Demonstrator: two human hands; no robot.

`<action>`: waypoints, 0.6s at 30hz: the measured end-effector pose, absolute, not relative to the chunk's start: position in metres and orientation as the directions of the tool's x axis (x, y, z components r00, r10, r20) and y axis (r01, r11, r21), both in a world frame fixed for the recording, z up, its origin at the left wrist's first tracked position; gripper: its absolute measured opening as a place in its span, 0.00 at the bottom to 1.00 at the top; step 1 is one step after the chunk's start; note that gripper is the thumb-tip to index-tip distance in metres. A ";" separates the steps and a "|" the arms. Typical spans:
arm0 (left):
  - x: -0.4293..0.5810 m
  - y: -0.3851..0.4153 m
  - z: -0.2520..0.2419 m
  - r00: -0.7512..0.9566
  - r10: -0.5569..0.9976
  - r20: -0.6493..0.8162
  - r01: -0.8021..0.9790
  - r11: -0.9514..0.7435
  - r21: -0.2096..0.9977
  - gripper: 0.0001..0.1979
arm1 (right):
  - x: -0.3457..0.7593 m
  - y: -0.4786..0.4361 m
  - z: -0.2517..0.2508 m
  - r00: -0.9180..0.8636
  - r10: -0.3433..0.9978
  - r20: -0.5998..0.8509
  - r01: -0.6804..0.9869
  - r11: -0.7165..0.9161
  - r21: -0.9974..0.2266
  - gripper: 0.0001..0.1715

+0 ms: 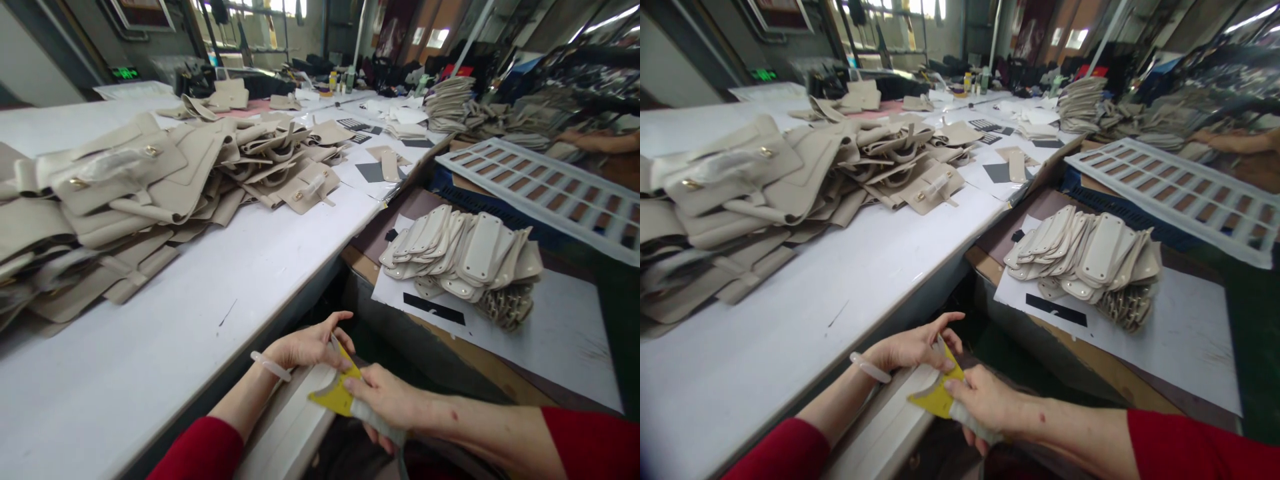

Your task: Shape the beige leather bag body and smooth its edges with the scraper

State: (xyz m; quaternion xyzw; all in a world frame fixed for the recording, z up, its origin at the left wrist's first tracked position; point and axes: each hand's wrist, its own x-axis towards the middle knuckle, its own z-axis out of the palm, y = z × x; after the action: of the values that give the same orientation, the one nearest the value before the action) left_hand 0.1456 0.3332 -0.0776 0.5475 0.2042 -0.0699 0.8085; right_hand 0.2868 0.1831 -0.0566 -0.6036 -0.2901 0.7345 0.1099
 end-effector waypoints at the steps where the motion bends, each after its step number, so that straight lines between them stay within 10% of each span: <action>1: 0.145 0.332 -0.077 0.907 0.135 -0.400 0.320 0.399 0.859 0.54 | 0.281 0.183 -0.056 -0.246 0.507 -0.826 0.163 -0.818 -0.551 0.17; 10: 0.117 0.323 -0.050 0.742 0.589 -0.320 0.281 0.160 0.946 0.29 | 0.246 0.160 -0.068 -0.360 0.486 -0.797 -0.120 -0.871 -0.477 0.32; 13: 0.099 0.310 -0.044 0.654 0.679 -0.334 0.380 0.088 0.921 0.26 | 0.262 0.141 -0.066 -0.364 0.647 -0.670 -0.139 -0.749 -0.648 0.42; 18: 0.086 0.284 -0.043 0.610 0.685 -0.398 0.477 0.083 0.875 0.26 | 0.295 0.155 -0.058 0.112 0.852 -0.511 -0.231 -0.478 -0.848 0.38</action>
State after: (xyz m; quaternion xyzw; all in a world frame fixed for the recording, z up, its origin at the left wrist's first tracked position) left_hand 0.0863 0.2839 -0.0431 0.6713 0.4327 0.0876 0.5954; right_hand 0.2953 0.1551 -0.0580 -0.6015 -0.2583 0.6141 0.4409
